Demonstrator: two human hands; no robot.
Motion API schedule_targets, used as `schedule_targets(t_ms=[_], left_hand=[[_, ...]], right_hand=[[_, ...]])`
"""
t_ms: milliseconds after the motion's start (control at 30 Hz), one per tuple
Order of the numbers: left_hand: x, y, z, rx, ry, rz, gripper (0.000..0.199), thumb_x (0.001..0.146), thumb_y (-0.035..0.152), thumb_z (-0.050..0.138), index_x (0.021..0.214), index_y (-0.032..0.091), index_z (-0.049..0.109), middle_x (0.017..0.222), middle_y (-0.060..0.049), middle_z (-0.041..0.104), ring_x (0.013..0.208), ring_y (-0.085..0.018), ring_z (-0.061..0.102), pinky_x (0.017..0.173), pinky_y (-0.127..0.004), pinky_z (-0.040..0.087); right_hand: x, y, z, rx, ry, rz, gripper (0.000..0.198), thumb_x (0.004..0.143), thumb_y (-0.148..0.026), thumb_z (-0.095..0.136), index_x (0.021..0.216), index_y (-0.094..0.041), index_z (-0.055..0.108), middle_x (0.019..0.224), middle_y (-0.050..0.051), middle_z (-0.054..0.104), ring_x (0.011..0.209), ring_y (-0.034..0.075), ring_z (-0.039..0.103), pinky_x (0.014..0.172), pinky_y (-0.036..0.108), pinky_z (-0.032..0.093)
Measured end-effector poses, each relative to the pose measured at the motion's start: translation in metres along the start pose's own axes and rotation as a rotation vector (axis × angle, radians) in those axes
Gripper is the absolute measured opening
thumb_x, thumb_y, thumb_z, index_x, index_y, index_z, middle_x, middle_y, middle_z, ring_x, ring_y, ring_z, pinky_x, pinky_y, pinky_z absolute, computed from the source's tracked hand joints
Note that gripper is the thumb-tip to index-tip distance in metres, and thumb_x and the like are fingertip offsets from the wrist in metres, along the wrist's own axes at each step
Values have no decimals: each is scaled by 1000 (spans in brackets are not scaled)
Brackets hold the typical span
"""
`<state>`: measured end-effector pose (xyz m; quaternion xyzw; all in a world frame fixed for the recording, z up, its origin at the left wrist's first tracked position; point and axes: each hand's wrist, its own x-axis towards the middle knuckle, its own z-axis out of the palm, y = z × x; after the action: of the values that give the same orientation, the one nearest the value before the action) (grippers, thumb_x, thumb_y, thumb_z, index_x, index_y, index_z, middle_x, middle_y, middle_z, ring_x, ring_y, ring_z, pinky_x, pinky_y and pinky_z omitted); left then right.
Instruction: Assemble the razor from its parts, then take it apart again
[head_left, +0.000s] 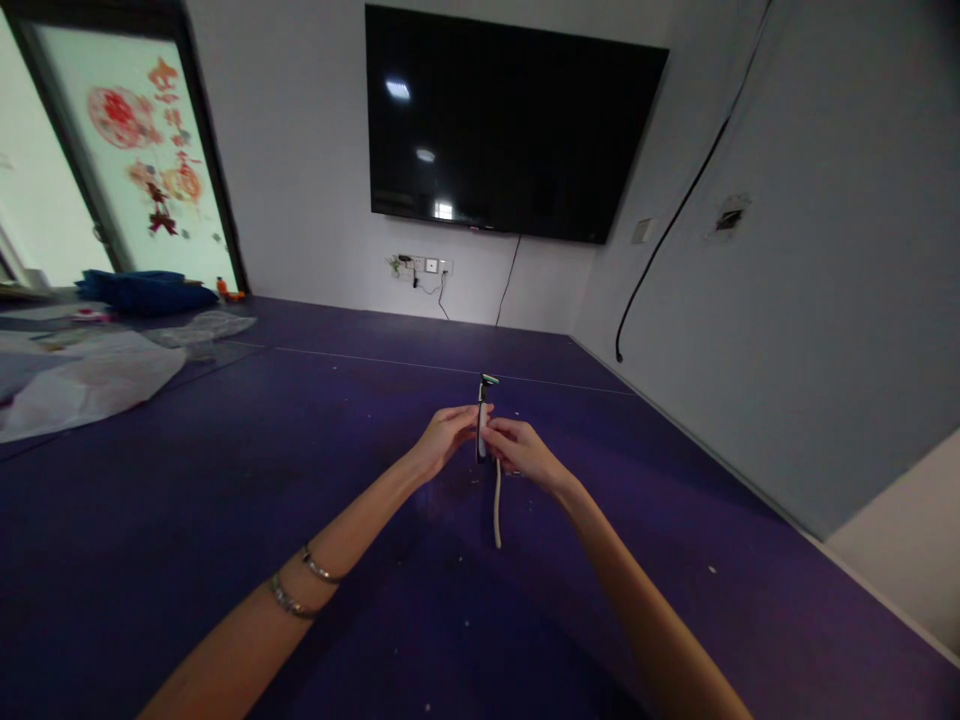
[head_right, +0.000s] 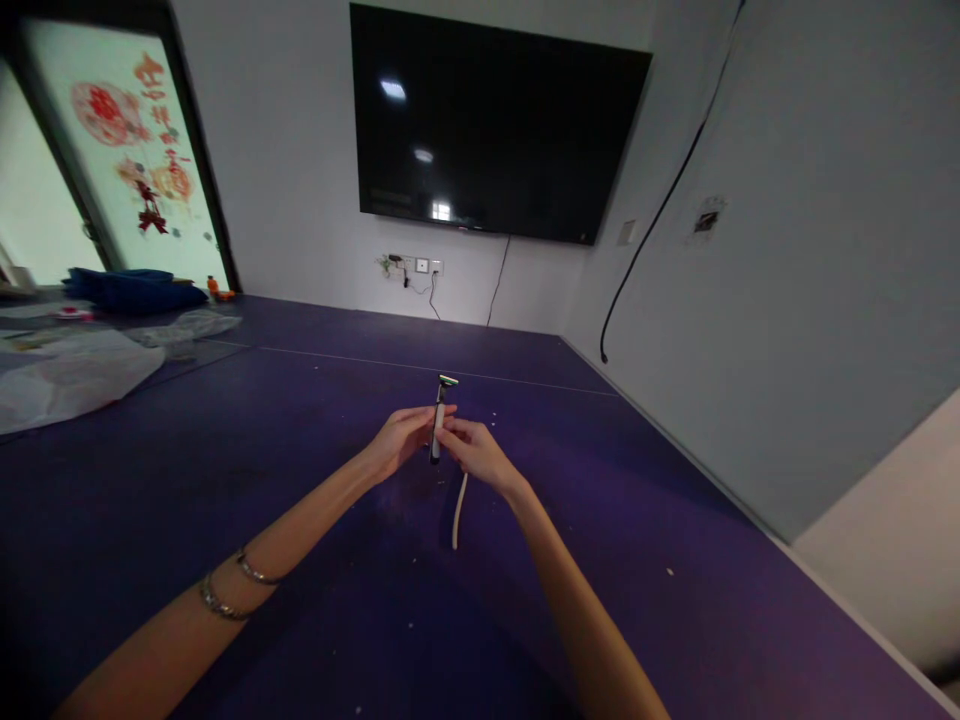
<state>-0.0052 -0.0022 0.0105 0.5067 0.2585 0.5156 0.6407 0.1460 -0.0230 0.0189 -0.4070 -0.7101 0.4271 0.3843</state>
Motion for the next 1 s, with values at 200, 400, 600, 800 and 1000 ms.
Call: schedule_targets(t_ms=[200,400,600,800,1000], left_hand=[[16,-1,-37,153,347,50,29,68,36,61,87,15,68,112,-14,62,100,-25,59,77,-32,45],[23,-3,-71,237,525,74,26,62,33,59,80,15,68,102,-13,66,91,-23,62,73,-31,45],[23,-6,-78,280,531,63,25,63,28,55,80,14,67,99,-12,66,88,-20,61,72,-29,45],[22,-8,-75,331,507,64,23,65,23,52,80,15,67,95,-10,67,86,-19,62,72,-29,45],[26,-16,-80,451,481,49,21,62,19,56,79,17,69,92,-8,68,86,-20,61,70,-30,45]], right_hand=[[1,25,4,-396,184,190,32,76,-36,47,53,-15,54,47,-3,41,46,8,39,45,21,26],[-9,50,16,-758,196,405,25,71,-35,51,62,-15,62,66,6,62,65,18,59,54,24,35],[-10,44,29,-878,158,449,31,71,-42,53,80,-16,66,89,15,67,85,28,63,67,34,44],[-10,38,35,-929,107,455,30,71,-40,55,83,-15,67,90,16,67,86,28,63,70,35,46],[-10,35,27,-939,131,418,32,73,-43,53,81,-16,67,87,16,67,84,28,64,68,35,45]])
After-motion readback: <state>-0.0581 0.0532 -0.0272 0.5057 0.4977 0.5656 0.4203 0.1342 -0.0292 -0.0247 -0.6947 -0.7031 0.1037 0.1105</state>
